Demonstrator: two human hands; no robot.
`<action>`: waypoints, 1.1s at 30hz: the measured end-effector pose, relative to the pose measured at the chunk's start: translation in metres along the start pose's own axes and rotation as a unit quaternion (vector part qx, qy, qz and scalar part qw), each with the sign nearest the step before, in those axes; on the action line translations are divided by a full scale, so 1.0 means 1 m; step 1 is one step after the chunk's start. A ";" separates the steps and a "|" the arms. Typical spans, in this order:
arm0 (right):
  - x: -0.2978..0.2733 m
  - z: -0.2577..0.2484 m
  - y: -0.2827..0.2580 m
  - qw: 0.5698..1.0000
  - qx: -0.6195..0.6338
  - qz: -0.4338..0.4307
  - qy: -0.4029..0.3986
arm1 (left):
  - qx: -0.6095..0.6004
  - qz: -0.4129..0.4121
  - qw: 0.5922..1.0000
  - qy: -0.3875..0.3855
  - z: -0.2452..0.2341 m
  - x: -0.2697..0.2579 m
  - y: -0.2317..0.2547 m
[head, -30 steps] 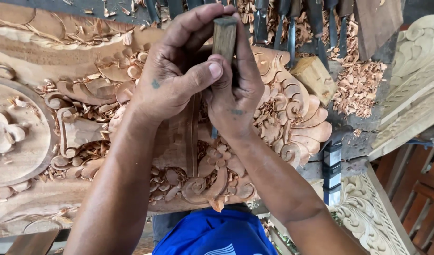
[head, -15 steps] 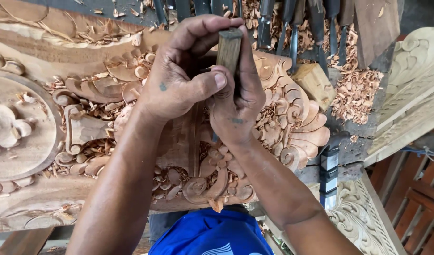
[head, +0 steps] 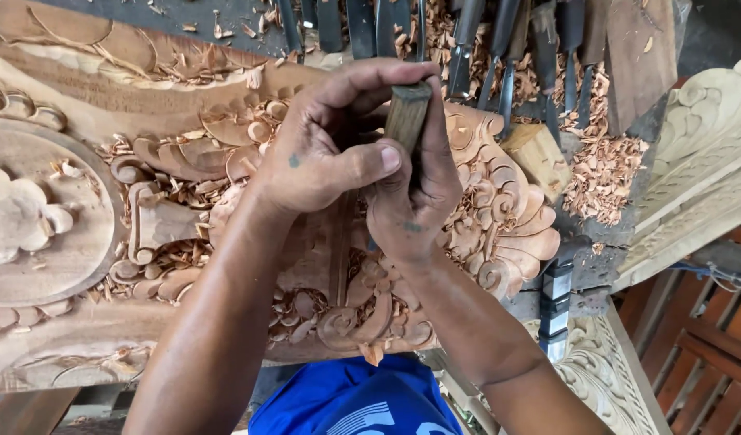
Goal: Carving an intricate floral design into a wooden panel using specialized chisels and a hammer.
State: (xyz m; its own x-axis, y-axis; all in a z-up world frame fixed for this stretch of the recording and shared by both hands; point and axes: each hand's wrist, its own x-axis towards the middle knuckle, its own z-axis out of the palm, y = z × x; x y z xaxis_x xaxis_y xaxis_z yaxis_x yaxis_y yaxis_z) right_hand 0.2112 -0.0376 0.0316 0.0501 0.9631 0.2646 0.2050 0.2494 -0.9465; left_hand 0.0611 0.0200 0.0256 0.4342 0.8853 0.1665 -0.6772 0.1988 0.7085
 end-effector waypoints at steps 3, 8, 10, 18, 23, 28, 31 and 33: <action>0.002 0.004 -0.006 1.000 0.003 0.002 -0.007 | -0.005 0.025 1.000 0.001 -0.004 0.000 -0.007; 0.000 0.024 0.001 1.000 0.012 0.003 -0.021 | -0.039 0.065 0.996 0.048 -0.013 0.004 -0.017; 0.003 0.023 0.003 0.998 0.048 0.001 -0.043 | -0.032 0.060 0.995 0.071 -0.014 0.006 -0.014; 0.007 0.004 -0.009 0.998 0.047 0.045 -0.014 | 0.035 0.009 0.999 -0.007 -0.001 0.002 -0.002; 0.005 0.002 -0.015 0.998 0.027 0.047 -0.006 | 0.027 0.029 0.999 -0.036 0.002 0.002 -0.005; -0.003 0.006 -0.006 0.999 0.034 0.028 -0.030 | 0.005 0.031 0.999 -0.016 -0.002 0.002 -0.013; -0.007 0.010 0.007 0.993 0.083 0.081 -0.006 | 0.051 0.063 0.996 0.024 -0.005 0.008 -0.023; -0.008 0.012 0.006 0.997 0.056 0.056 -0.011 | 0.059 0.035 0.997 0.024 -0.004 0.011 -0.024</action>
State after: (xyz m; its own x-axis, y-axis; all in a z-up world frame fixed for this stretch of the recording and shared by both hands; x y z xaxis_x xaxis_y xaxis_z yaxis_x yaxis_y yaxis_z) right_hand 0.1999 -0.0423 0.0221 0.0454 0.9873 0.1523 0.0882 0.1479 -0.9851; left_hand 0.0797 0.0265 0.0078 0.3575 0.9148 0.1880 -0.6286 0.0869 0.7728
